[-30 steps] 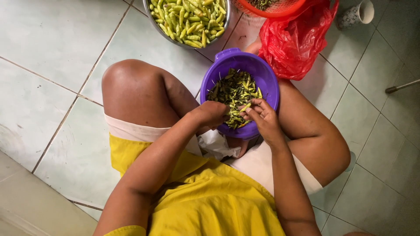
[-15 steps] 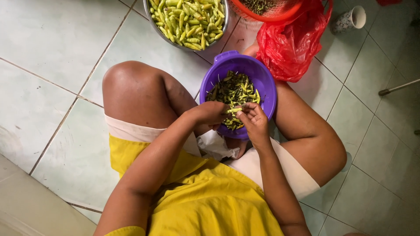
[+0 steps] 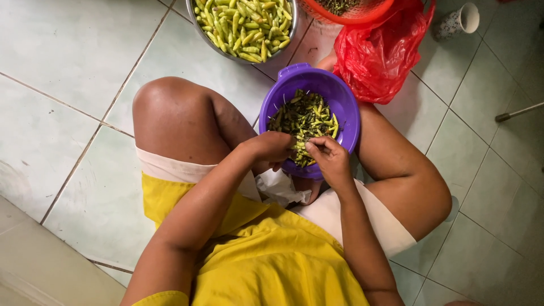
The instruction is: A person sits on the floor and manually removes the stems from green chili peppers, sorting them into a bowl.
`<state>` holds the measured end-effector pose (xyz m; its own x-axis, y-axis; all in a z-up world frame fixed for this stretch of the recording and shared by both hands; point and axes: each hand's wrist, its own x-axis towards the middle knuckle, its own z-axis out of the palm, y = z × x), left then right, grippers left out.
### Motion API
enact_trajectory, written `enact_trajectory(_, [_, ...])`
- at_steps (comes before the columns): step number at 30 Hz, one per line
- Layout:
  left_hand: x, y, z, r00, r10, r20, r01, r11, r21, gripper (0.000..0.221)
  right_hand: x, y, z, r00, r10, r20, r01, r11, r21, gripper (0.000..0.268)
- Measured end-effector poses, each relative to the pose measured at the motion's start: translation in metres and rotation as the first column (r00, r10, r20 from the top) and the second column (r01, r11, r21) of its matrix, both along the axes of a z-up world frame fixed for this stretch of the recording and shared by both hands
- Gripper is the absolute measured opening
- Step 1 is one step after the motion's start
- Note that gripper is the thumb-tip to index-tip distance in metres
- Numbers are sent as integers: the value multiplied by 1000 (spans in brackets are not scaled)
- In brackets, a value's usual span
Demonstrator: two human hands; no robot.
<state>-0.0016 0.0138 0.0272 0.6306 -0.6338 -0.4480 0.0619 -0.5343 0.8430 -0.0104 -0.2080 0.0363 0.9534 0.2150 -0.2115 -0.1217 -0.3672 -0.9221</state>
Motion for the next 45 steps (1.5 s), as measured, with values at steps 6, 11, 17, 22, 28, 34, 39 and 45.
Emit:
enact_trajectory(6, [1,-1,-1,999,10,34,-10,1000,13,33,2,11,18,988,63,140,-31,974,-224,15])
enact_trajectory(11, [3,0,2,1000,21,-9,-21,1000,5,30,3,4,1,990,26,141,4,978,-208,16])
enact_trajectory(17, [3,0,6,999,-26,-24,26,1000,7,33,2,-1,-11,992,-36,-122,39,999,28,14])
enact_trajectory(22, [3,-5,-7,999,-45,22,44,998,48,50,8,3,-2,918,-98,-385,210,942,263,14])
enact_trajectory(28, [4,-4,-5,999,40,25,-40,999,6,36,6,12,11,999,40,-12,-41,996,-80,42])
enact_trajectory(34, [2,-4,-20,991,128,49,-123,987,-99,30,8,16,-8,984,175,-29,-175,985,-10,27])
enact_trajectory(39, [7,-12,-43,987,154,40,-147,979,-138,48,24,13,-10,970,242,17,-241,969,-44,20])
enact_trajectory(45, [2,-2,-18,960,275,-52,-279,928,-247,49,82,18,38,952,289,98,-266,944,-195,21])
